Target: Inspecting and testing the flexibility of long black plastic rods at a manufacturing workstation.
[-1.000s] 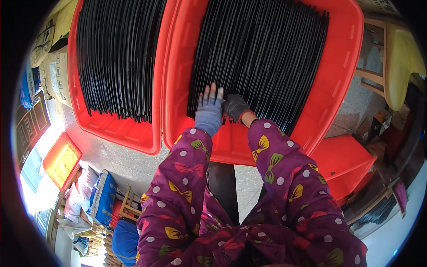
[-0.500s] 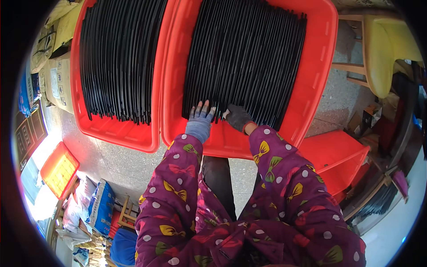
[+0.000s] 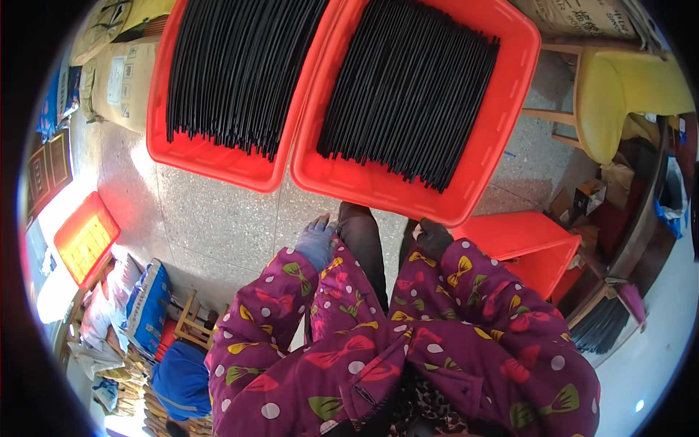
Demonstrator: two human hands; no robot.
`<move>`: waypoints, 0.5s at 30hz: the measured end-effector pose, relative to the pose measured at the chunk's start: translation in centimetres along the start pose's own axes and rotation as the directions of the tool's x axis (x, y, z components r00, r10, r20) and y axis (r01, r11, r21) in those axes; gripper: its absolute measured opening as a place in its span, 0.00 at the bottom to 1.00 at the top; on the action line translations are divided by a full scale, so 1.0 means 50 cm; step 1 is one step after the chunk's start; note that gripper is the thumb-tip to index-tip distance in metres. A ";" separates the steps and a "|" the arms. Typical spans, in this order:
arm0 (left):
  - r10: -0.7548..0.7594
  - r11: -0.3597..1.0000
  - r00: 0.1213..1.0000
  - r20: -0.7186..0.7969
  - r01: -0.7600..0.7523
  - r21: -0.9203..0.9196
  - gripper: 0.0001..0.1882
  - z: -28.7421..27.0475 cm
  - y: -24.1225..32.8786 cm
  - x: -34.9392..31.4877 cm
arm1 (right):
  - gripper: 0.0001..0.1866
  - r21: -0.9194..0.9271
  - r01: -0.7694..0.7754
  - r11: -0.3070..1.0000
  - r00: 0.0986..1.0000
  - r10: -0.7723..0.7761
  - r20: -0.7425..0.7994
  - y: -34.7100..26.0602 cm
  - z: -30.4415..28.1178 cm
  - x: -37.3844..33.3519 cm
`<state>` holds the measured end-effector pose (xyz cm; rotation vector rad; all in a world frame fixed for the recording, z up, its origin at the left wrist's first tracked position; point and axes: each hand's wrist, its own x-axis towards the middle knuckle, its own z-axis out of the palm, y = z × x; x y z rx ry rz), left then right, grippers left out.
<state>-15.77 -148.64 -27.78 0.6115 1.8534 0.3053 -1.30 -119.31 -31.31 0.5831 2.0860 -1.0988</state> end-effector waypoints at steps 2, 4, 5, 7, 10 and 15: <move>-0.119 0.984 0.993 0.000 0.118 -0.132 0.25 0.018 0.014 -0.040 | 0.03 0.130 -0.071 0.989 0.996 0.063 0.063 0.056 0.014 -0.009; -0.164 0.975 0.985 -0.052 0.153 -0.160 0.25 0.043 0.029 -0.080 | 0.03 -0.066 0.098 0.993 0.994 -0.094 0.053 -0.006 -0.023 -0.024; -0.223 0.956 0.974 -0.045 0.210 -0.204 0.25 0.055 0.039 -0.094 | 0.03 -0.085 0.147 0.985 0.988 -0.143 0.057 0.013 -0.023 -0.021; -0.345 0.908 0.937 -0.054 0.319 -0.271 0.25 0.098 0.059 -0.144 | 0.03 -0.043 0.140 0.989 0.983 -0.134 0.121 -0.040 -0.071 -0.033; -0.466 0.800 0.883 -0.051 0.397 -0.450 0.25 0.161 0.105 -0.220 | 0.03 -0.081 0.190 0.978 0.969 -0.173 0.176 -0.096 -0.142 -0.064; -0.581 0.589 0.811 0.071 0.479 -0.651 0.23 0.215 0.175 -0.363 | 0.06 -0.340 0.276 0.899 0.958 -0.229 0.170 -0.080 -0.203 -0.120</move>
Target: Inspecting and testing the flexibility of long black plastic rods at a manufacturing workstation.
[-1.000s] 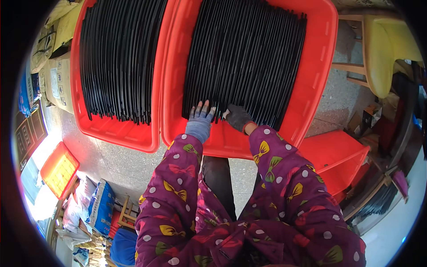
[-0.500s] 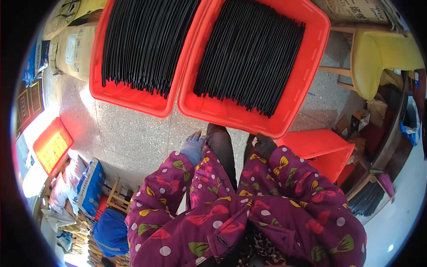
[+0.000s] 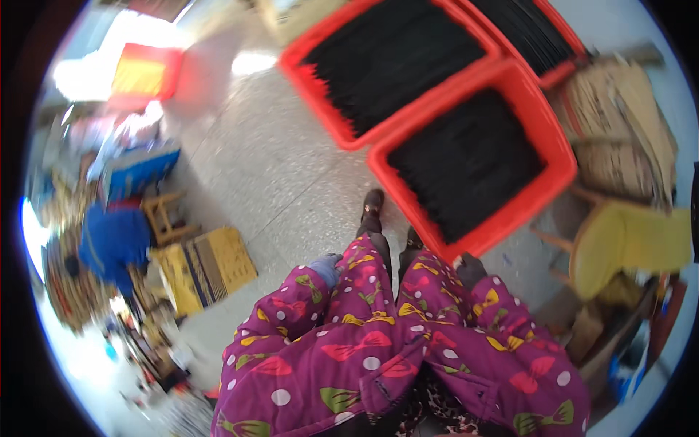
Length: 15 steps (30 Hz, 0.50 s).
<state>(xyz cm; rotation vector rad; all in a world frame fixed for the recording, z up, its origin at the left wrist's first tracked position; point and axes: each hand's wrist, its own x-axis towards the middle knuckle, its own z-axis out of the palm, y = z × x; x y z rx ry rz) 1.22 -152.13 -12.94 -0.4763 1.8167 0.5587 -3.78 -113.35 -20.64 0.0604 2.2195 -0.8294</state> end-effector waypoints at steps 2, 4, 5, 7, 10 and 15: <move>-0.045 0.995 0.998 -0.044 0.041 -0.086 0.23 0.006 -0.041 -0.056 | 0.06 -0.016 0.062 0.998 0.997 -0.062 0.044 -0.014 -0.006 -0.027; -0.106 0.980 0.991 -0.081 0.090 -0.179 0.23 0.036 -0.104 -0.089 | 0.06 -0.129 0.115 0.985 0.993 -0.110 0.050 -0.035 0.024 -0.052; -0.056 0.970 0.996 -0.072 0.038 -0.240 0.24 0.039 -0.115 -0.114 | 0.06 -0.154 0.154 0.976 0.987 -0.146 0.067 -0.025 0.027 -0.050; -0.042 0.936 0.994 -0.102 0.003 -0.353 0.24 0.076 -0.156 -0.144 | 0.06 -0.154 0.241 0.958 0.968 -0.225 0.115 -0.008 0.028 -0.042; -0.035 0.944 0.991 -0.133 -0.011 -0.329 0.24 0.145 -0.292 -0.147 | 0.06 -0.124 0.333 0.935 0.934 -0.308 0.183 -0.009 0.109 -0.005; -0.177 0.885 0.964 -0.200 0.067 -0.460 0.24 0.222 -0.418 -0.193 | 0.05 -0.164 0.364 0.917 0.922 -0.329 0.206 -0.190 0.153 0.102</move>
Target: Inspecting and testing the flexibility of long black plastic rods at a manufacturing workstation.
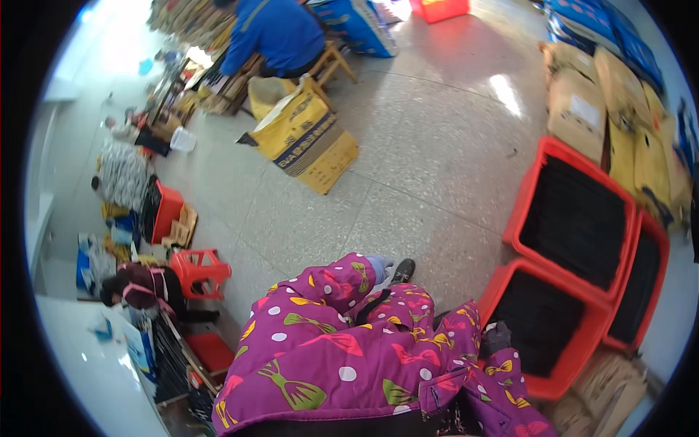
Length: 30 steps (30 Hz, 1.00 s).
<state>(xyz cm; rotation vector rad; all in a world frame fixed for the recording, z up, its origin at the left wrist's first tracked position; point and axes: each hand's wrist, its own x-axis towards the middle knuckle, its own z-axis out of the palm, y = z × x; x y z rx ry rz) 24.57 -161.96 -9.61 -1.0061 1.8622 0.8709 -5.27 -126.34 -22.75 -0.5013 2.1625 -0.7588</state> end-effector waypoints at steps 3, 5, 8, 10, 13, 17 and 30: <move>-0.101 0.992 0.995 0.022 0.102 -0.074 0.25 -0.004 -0.126 -0.034 | 0.06 -0.005 0.125 0.992 0.976 -0.122 0.180 -0.181 0.049 0.032; -0.146 0.980 0.988 0.042 0.151 -0.131 0.25 -0.040 -0.161 -0.060 | 0.07 -0.082 0.201 0.976 0.956 -0.177 0.234 -0.295 0.066 0.057; -0.122 0.973 0.983 -0.135 0.091 -0.211 0.26 -0.047 -0.235 -0.080 | 0.05 -0.013 0.218 0.976 0.931 -0.204 0.303 -0.382 0.103 0.109; -0.196 0.944 0.975 -0.100 0.160 -0.289 0.26 -0.061 -0.306 -0.111 | 0.07 -0.193 0.373 0.908 0.877 -0.277 0.392 -0.455 0.170 0.108; -0.271 0.890 0.960 -0.062 0.226 -0.395 0.25 -0.020 -0.365 -0.114 | 0.08 -0.249 0.435 0.866 0.831 -0.279 0.481 -0.519 0.210 0.127; -0.338 0.794 0.940 -0.051 0.255 -0.552 0.24 0.047 -0.417 -0.154 | 0.09 -0.278 0.460 0.843 0.748 -0.199 0.633 -0.638 0.268 0.137; -0.554 0.530 0.831 -0.051 0.305 -0.791 0.23 0.225 -0.645 -0.231 | 0.14 -0.437 0.711 0.551 0.604 -0.162 0.780 -0.934 0.601 0.121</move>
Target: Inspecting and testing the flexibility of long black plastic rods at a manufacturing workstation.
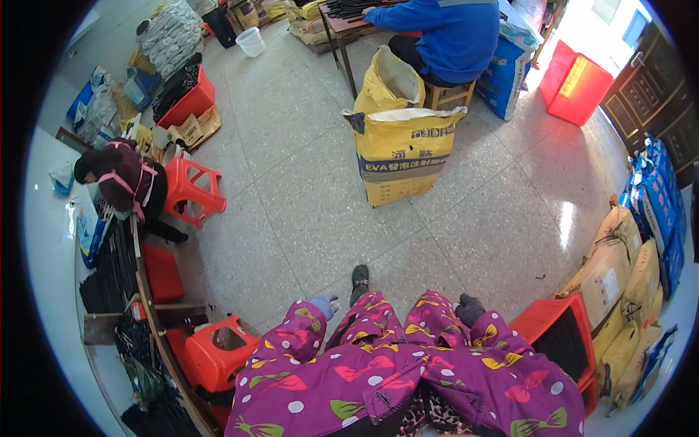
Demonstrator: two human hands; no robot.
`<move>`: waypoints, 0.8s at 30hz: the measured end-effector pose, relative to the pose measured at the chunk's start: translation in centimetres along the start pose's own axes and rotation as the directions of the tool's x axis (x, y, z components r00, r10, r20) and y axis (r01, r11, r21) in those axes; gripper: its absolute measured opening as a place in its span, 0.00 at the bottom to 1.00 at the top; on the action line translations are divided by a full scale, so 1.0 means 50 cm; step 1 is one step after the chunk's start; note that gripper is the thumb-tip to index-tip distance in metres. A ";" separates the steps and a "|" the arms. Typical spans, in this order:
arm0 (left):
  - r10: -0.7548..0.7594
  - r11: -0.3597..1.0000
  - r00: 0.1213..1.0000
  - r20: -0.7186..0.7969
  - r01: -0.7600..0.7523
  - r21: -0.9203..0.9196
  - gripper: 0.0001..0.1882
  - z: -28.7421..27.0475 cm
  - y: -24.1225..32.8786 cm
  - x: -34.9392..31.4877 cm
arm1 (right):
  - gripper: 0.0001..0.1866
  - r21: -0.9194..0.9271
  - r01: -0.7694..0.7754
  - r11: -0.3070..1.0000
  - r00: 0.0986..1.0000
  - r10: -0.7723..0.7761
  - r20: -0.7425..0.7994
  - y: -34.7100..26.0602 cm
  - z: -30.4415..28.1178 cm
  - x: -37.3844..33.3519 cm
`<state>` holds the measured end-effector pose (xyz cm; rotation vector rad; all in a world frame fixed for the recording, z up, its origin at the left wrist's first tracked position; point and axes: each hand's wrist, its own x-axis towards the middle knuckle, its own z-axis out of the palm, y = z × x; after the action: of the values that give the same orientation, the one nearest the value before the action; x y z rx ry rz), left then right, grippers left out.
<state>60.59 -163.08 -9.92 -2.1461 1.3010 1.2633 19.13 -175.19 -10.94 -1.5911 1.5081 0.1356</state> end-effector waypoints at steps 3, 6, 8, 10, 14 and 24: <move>-0.051 0.997 0.998 0.024 0.052 -0.062 0.23 -0.097 -0.058 0.053 | 0.15 0.015 -0.033 0.999 0.999 0.032 0.023 -0.110 0.018 0.096; -0.024 0.998 0.999 0.038 0.026 -0.056 0.23 -0.219 -0.115 0.087 | 0.15 0.043 -0.112 0.993 0.992 0.110 0.057 -0.226 0.035 0.147; -0.027 0.998 0.999 0.028 0.028 -0.047 0.23 -0.301 -0.144 0.120 | 0.17 -0.031 -0.031 0.999 0.999 0.031 -0.007 -0.298 0.047 0.175; -0.020 0.999 1.000 0.011 0.020 -0.039 0.23 -0.384 -0.147 0.158 | 0.21 -0.105 -0.079 0.991 0.993 0.087 0.077 -0.348 0.045 0.222; 0.154 0.986 0.985 -0.083 -0.158 -0.046 0.23 -0.498 -0.152 0.239 | 0.22 -0.136 -0.086 0.987 0.990 0.100 0.102 -0.438 0.016 0.293; -0.048 0.955 0.972 -0.229 -0.022 -0.297 0.21 -0.727 -0.335 0.419 | 0.14 -0.346 0.228 0.910 0.971 -0.187 0.147 -0.661 -0.053 0.675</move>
<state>97.36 -189.34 -9.66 -2.5779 1.2452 1.3037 53.87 -207.18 -13.39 -1.9923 1.2662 0.3939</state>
